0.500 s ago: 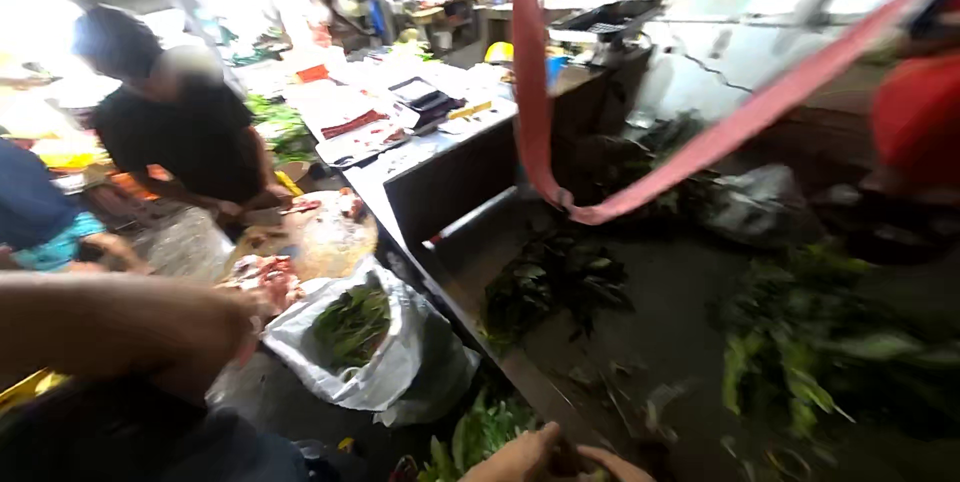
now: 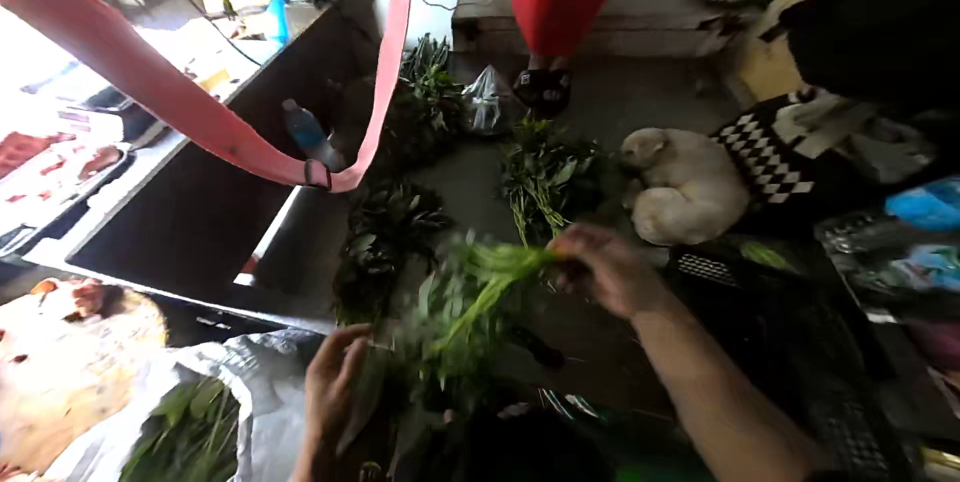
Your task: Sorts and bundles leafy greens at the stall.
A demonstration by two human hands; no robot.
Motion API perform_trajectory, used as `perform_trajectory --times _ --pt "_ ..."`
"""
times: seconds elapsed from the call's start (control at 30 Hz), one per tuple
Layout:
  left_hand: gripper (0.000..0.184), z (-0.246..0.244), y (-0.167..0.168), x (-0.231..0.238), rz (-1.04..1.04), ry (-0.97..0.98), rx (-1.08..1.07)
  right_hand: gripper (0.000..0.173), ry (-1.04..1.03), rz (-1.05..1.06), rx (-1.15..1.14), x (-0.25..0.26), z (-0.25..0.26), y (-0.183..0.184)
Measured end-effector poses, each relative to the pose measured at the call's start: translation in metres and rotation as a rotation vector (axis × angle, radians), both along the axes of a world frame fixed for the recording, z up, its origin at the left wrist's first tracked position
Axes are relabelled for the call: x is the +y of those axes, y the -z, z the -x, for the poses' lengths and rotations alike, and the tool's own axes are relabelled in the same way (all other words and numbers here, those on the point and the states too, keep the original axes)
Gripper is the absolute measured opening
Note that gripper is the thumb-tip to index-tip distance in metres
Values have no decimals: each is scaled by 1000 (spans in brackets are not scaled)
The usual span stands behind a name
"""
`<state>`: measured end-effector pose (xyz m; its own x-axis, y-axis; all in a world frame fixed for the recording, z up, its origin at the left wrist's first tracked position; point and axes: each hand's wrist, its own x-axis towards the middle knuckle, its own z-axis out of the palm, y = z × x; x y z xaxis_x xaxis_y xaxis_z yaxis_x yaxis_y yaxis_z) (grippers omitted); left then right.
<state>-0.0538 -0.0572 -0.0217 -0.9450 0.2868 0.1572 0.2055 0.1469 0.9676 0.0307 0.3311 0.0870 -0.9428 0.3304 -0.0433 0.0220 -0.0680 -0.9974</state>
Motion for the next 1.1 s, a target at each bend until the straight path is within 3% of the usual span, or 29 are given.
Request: perform_trajectory --times 0.13,0.23,0.3,0.37,0.43,0.53,0.6,0.67,0.8,1.0,1.1 --pt "24 15 3 -37 33 -122 -40 20 413 107 249 45 26 -63" --pt "25 13 15 -49 100 -114 -89 24 475 57 469 66 45 -93" --pt "29 9 22 -51 217 -97 -130 21 480 -42 533 78 60 -93" --pt "30 6 33 -54 266 -53 -160 17 518 -186 500 91 78 -75" --pt "29 2 41 -56 254 -22 -222 26 547 -302 372 103 93 -36" --pt "31 -5 45 -60 276 3 -327 42 543 -326 6 116 99 56" --pt "31 -12 51 -68 305 11 -376 44 508 -295 -288 115 91 118" --pt "30 -18 54 -77 315 -6 -404 45 484 -286 -485 103 83 156" --pt "32 -34 57 -88 425 -2 -464 45 476 -369 -572 88 77 166" --pt "32 -42 47 -66 541 46 -504 44 409 -817 -605 101 70 159" --pt "30 -47 39 -56 590 77 -528 39 416 -903 -522 96 55 169"
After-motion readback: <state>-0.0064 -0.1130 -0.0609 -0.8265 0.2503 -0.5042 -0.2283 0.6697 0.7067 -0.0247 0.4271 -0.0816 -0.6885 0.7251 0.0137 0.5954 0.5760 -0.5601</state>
